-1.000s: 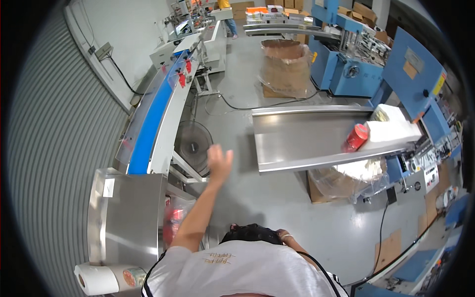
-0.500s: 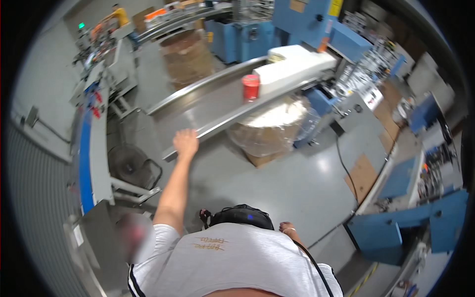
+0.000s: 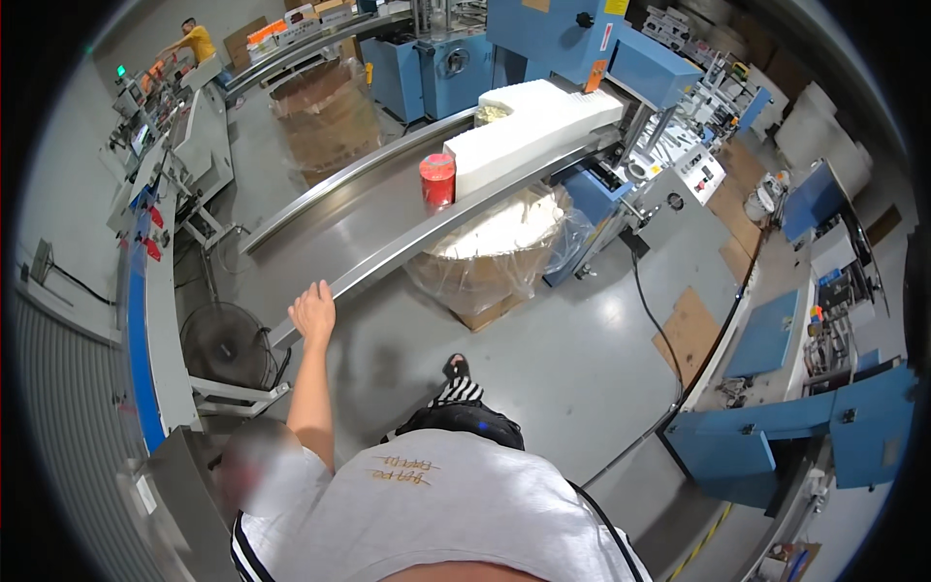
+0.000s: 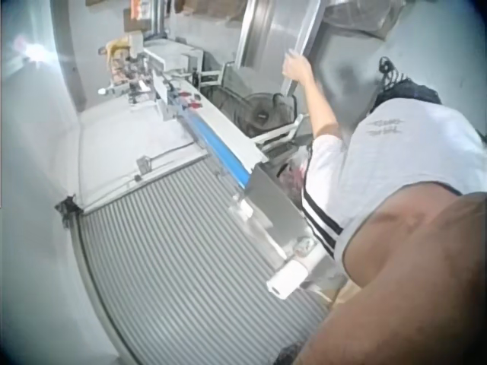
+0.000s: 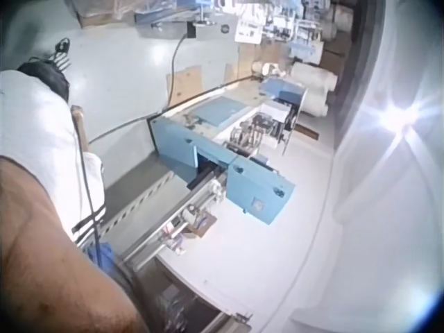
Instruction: Organizing and moving stacks of pleated paper products between machinery and a workbench.
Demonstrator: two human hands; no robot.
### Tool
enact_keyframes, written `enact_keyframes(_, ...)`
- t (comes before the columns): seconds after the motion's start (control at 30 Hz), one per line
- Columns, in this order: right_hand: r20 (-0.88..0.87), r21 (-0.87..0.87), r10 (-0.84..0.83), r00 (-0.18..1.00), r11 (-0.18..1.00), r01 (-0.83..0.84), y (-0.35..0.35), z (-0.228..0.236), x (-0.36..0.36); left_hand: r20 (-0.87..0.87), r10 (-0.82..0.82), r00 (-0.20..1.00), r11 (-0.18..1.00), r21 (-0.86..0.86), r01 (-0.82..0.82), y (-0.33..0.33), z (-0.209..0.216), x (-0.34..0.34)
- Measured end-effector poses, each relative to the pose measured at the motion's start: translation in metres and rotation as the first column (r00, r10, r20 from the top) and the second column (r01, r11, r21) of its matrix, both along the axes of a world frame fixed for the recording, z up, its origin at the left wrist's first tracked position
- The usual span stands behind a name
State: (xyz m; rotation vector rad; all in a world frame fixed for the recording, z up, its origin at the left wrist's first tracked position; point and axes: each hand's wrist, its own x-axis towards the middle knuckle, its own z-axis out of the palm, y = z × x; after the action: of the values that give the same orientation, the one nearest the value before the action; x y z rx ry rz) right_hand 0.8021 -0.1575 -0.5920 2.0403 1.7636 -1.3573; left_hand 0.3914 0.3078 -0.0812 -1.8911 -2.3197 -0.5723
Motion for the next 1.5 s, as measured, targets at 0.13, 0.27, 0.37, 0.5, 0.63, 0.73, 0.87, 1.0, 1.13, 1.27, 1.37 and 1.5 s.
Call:
enact_keyframes(0.13,-0.196,-0.212,-0.821,0.536,0.569,0.795,0.124,0.221,-0.029,-0.044,0.104,0.994,0.987,-0.122,-0.108,0.006,0.008,0.008)
enact_keyframes(0.27,-0.214,-0.024,-0.712,0.668,0.688,0.725,0.223,0.288,-0.008,-0.012,0.239,0.971,0.966,-0.097,-0.239,0.028,0.004,0.027)
enact_keyframes(0.37,-0.292,0.243,-0.575,0.764,0.728,0.641,0.337,0.326,0.007,0.078,0.172,0.982,0.983,-0.084,-0.165,0.053,-0.008,0.041)
enact_keyframes(0.5,-0.348,0.871,-0.174,0.921,0.303,0.386,0.49,0.508,-0.02,0.216,-0.152,0.965,0.987,0.09,0.135,0.106,-0.026,0.095)
enact_keyframes(0.63,-0.067,0.992,-0.014,0.998,0.11,0.068,0.575,0.579,-0.056,0.291,-0.54,0.79,0.841,0.176,0.511,0.141,0.006,0.163)
enact_keyframes(0.73,0.055,0.992,-0.018,0.998,0.115,-0.052,0.607,0.575,-0.059,0.311,-0.639,0.703,0.769,0.239,0.593,0.165,0.031,0.197)
enact_keyframes(0.87,0.172,0.975,-0.064,0.983,0.157,-0.16,0.622,0.555,-0.04,0.297,-0.717,0.63,0.692,0.203,0.693,0.198,0.011,0.204)
enact_keyframes(1.0,0.261,0.954,-0.034,0.965,0.16,-0.252,0.622,0.566,-0.03,0.313,-0.66,0.683,0.752,0.268,0.603,0.215,0.006,0.213)
enact_keyframes(1.13,0.253,0.959,-0.074,0.965,0.154,-0.239,0.63,0.552,-0.028,0.136,-0.25,0.959,0.919,0.344,0.191,0.22,0.004,0.213)
enact_keyframes(1.27,0.176,0.974,0.013,0.984,0.14,-0.176,0.632,0.546,-0.016,0.648,-0.355,0.674,0.724,-0.266,0.636,0.18,0.056,0.24)
enact_keyframes(1.37,0.004,0.995,0.165,0.986,0.098,-0.02,0.623,0.579,0.006,0.984,0.03,-0.174,0.853,0.066,0.518,0.169,-0.03,0.253)
enact_keyframes(1.5,-0.271,0.95,0.203,0.941,0.214,0.227,0.637,0.574,0.099,0.804,-0.297,0.514,0.914,0.084,0.397,0.174,0.022,0.3)
